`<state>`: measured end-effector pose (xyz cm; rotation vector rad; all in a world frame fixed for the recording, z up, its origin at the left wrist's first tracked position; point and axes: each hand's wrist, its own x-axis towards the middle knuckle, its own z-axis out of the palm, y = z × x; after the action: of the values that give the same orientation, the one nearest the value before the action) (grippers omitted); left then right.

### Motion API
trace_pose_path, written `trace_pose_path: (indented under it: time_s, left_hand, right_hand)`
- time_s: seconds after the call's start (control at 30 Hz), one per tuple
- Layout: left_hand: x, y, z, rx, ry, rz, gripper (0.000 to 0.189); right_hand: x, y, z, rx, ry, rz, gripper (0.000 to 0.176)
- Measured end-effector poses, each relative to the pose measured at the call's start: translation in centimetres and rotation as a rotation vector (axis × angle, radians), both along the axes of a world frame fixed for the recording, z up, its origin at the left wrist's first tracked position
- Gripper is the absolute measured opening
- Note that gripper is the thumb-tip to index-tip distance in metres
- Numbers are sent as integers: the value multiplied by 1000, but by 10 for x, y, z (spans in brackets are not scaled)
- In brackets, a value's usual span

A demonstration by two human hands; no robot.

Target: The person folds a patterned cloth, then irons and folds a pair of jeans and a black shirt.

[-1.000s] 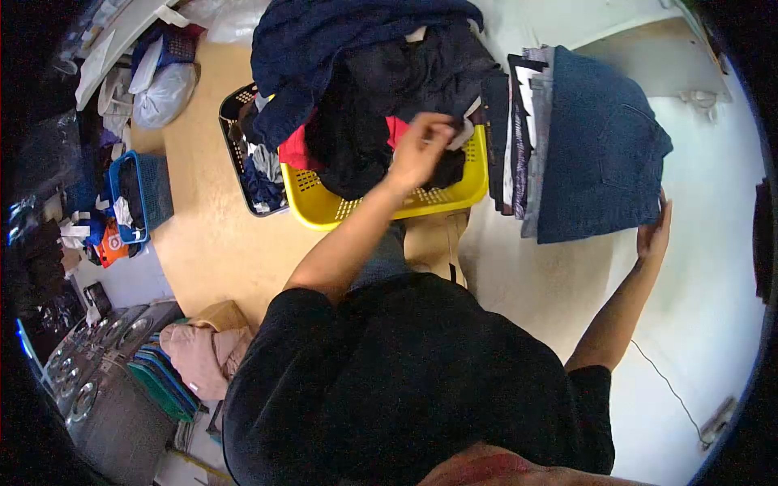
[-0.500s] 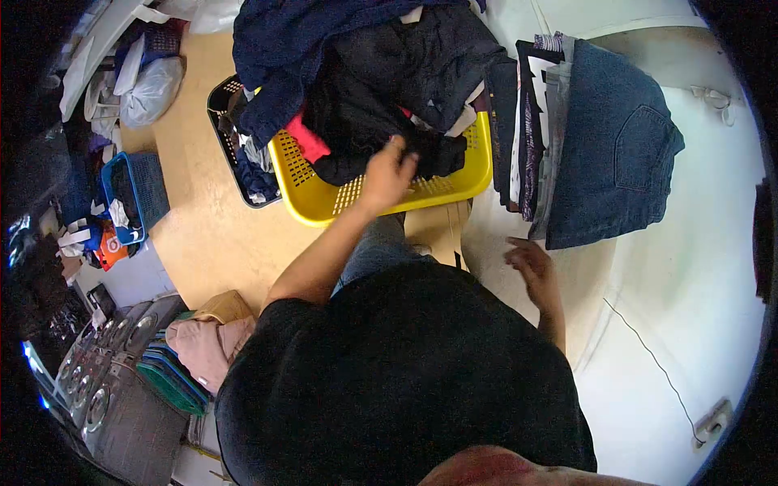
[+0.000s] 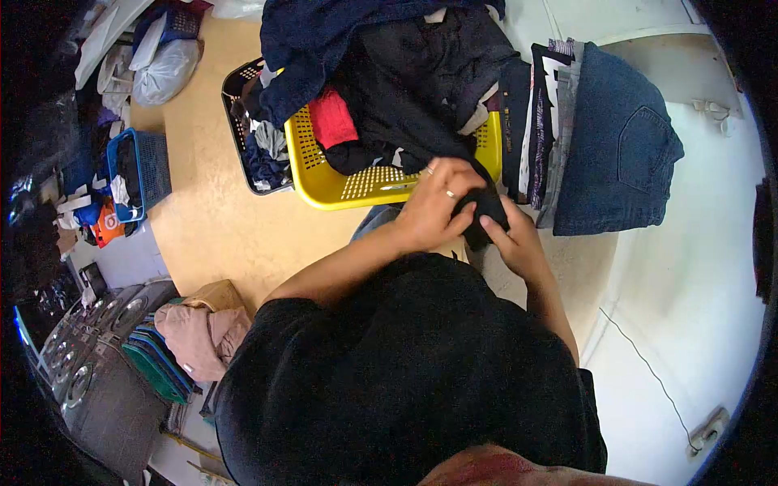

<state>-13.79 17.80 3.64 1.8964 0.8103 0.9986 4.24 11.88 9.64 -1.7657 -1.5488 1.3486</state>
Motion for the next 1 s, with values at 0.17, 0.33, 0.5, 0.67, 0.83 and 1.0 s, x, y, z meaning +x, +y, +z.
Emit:
trace_pose_path:
  time_s: [0.17, 0.33, 0.5, 0.67, 0.83, 1.0]
  left_hand:
    - [-19, 21, -33, 102, 198, -41, 53]
    - [-37, 27, -59, 103, 447, 67, 54]
    - [-55, 20, -65, 83, 534, 175, 50]
    - [-62, 1, -79, 99, 526, 142, 45]
    - [-58, -18, -79, 84, 623, 120, 46]
    - [-61, -2, -57, 188, 536, 203, 46]
  right_hand:
    - [12, -16, 69, -4, -102, 53, 14]
    - [38, -54, 116, 333, 86, 76, 25]
    - [58, -107, 133, 475, 278, -294, 34]
    - [57, -140, 141, 587, 222, -556, 36]
    - [64, -178, 149, 776, 161, -781, 39]
    - [151, -274, 176, 980, 105, -689, 47]
